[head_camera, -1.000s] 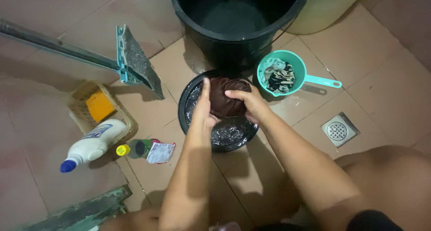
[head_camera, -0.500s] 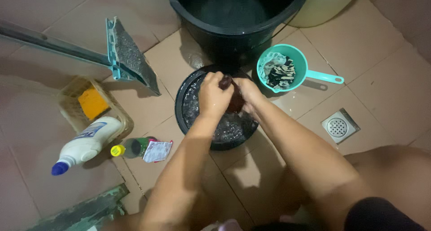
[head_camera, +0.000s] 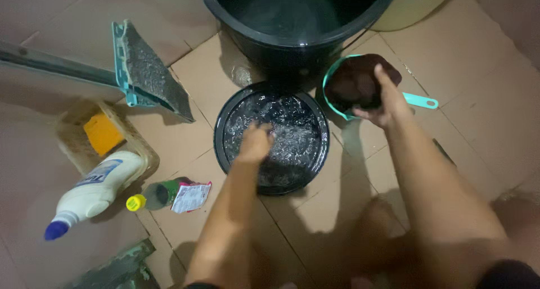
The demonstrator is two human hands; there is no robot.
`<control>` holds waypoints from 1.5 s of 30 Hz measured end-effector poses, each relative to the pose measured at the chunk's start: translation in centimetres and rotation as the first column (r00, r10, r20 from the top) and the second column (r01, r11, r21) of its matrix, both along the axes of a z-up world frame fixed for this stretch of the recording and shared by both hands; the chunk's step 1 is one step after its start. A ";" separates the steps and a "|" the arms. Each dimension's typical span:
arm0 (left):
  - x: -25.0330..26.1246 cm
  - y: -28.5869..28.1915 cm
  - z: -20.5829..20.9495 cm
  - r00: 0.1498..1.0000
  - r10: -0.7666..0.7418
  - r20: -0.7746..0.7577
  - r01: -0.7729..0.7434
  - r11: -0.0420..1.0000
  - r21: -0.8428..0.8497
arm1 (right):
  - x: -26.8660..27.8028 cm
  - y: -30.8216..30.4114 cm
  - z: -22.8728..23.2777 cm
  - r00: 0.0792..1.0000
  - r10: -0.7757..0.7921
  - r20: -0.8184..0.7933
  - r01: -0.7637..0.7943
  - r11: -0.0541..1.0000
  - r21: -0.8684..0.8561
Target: The person washes clothes by hand in a black basin, using a green scoop to pour water from a larger bucket. They scrub the garments, rinse them, and add detergent powder from a packet before continuing to wash.
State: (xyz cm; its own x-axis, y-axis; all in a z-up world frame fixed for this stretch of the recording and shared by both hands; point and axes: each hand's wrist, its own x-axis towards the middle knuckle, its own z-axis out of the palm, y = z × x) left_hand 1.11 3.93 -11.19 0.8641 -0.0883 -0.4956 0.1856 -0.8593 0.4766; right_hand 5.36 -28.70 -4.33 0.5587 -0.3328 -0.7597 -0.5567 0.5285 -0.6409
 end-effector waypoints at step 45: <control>1.8 -1.2 8.4 0.799 0.555 -0.233 -0.407 0.214 -0.888 | -4.2 7.4 0.7 0.804 0.459 0.378 -0.465 0.882 -0.080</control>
